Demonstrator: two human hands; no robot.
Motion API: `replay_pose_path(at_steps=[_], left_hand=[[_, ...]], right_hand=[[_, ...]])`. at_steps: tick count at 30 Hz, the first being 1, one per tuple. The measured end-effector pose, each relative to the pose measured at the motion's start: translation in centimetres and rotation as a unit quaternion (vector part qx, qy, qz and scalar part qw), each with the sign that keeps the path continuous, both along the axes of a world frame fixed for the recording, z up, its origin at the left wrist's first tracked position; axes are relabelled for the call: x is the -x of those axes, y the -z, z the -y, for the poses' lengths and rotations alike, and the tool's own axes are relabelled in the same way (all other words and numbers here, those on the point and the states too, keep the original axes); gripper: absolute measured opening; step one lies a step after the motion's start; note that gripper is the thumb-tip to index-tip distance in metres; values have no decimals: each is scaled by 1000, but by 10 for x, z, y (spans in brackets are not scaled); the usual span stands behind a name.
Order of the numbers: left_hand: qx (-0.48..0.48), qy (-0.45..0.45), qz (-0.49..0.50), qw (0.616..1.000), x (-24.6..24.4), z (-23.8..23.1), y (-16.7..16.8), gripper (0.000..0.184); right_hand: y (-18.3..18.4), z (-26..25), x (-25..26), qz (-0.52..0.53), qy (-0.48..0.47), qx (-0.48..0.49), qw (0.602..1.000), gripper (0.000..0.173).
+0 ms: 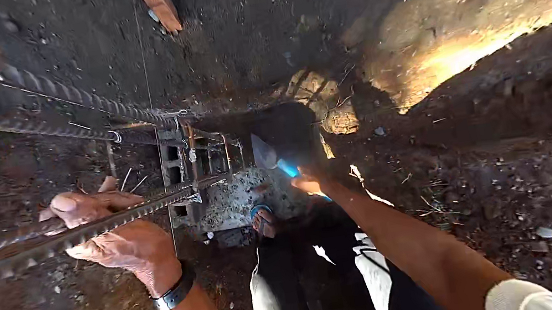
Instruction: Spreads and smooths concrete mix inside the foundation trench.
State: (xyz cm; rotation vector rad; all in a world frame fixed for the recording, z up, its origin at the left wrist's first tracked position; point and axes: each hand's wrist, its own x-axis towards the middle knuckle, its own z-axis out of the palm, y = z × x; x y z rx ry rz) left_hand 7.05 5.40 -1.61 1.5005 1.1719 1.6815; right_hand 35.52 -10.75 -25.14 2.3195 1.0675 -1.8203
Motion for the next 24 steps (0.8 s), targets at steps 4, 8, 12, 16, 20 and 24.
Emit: replay_pose_path(at_steps=[4,8,12,16,20,24], left_hand=[[25,-6,0,1000,5,-1,4,35],[22,-1,-23,999,15,-5,11,42],[44,5,-53,998,27,3,17,17],[29,7,-75,997,34,10,17,6],[26,5,-77,997,33,9,16,4],[27,12,-65,997,34,6,15,10]], right_hand=[[65,-12,1,44,-49,-3,998,42],[113,-15,-22,88,-52,-20,995,37],[134,-8,-41,155,-48,3,987,35],[124,-23,-41,190,8,31,981,41],[118,-23,-49,212,25,44,976,37],[124,-8,-37,202,96,54,973,38]])
